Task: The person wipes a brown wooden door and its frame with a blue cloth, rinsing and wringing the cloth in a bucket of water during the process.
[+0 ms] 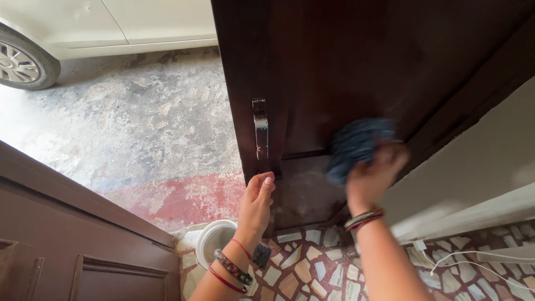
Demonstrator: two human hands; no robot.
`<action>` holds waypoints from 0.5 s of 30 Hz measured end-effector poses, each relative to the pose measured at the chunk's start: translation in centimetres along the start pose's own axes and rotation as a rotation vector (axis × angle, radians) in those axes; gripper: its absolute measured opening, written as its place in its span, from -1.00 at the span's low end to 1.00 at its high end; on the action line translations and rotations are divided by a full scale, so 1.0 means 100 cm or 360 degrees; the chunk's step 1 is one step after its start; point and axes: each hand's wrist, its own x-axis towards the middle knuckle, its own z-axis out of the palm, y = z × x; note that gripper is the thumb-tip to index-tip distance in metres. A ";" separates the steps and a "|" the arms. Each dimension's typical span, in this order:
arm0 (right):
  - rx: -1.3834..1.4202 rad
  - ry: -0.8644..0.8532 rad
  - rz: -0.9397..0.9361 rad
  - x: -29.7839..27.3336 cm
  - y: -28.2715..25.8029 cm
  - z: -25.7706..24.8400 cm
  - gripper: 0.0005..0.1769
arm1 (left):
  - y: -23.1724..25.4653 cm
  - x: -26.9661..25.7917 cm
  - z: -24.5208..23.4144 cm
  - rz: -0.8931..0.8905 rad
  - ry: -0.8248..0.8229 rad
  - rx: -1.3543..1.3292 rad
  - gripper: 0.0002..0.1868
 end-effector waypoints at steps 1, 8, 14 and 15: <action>-0.0121 0.0113 -0.0452 0.014 0.013 -0.011 -0.27 | 0.001 -0.001 -0.003 -0.0001 0.0002 0.0024 -0.57; -0.0547 -0.0264 -0.0633 -0.055 0.023 0.047 -0.61 | -0.011 -0.008 0.004 0.0043 0.0153 0.0102 -0.60; -0.0314 -0.1053 -0.0941 -0.052 -0.008 0.042 -0.62 | -0.017 -0.002 0.064 0.0095 0.0422 0.0271 -0.65; -0.0448 -0.1232 -0.1017 -0.039 0.000 0.035 -0.62 | -0.016 0.001 0.077 0.0089 0.0494 0.0340 -0.65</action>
